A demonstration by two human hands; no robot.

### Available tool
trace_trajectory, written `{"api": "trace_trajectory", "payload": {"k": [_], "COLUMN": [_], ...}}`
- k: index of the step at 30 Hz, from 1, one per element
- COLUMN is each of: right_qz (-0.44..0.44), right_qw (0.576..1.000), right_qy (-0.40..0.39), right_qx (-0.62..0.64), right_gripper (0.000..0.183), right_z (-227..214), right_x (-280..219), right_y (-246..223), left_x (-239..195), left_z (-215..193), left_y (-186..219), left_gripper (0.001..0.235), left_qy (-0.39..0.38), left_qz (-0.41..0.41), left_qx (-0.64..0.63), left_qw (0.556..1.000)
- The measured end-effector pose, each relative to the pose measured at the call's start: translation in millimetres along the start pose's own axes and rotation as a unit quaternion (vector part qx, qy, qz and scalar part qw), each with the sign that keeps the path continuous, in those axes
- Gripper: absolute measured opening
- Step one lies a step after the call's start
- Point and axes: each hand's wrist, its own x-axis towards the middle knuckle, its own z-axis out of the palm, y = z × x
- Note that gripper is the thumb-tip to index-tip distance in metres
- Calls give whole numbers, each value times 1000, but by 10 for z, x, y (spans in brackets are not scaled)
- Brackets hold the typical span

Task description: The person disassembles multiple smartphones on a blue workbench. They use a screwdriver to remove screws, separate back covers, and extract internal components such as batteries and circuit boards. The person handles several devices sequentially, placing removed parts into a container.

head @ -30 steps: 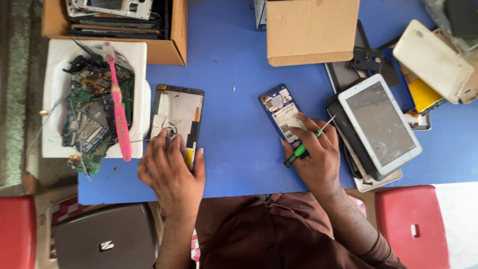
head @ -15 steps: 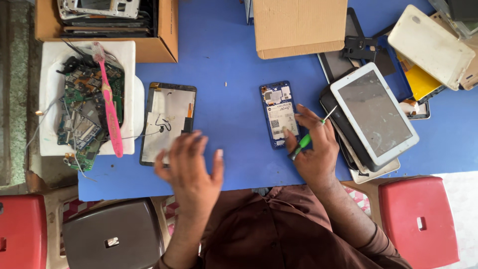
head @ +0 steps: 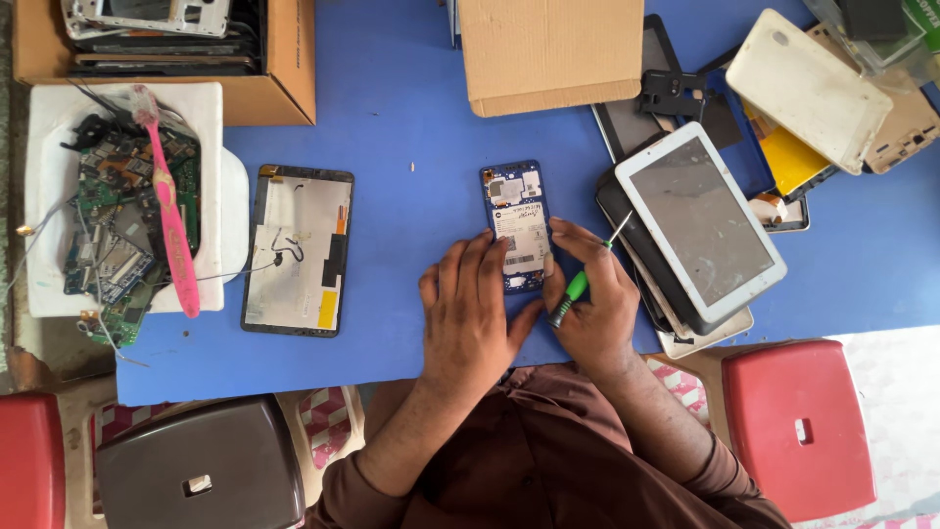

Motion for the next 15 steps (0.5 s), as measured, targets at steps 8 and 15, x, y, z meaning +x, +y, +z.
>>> {"api": "trace_trajectory", "payload": {"k": [8, 15], "right_qz": [34, 54], "right_qw": [996, 991], "right_qy": [-18, -18], "right_qx": [82, 118], "right_gripper": [20, 17], "right_z": [-3, -18], "right_x": [-13, -17], "right_y": [71, 101], "left_x": [-61, -82], "left_z": [83, 243], "left_y": [103, 31], "left_gripper": [84, 49], "left_qy": [38, 78], "left_qz": [-85, -220], "left_qx": [-137, -504], "left_qw": [986, 832]}}
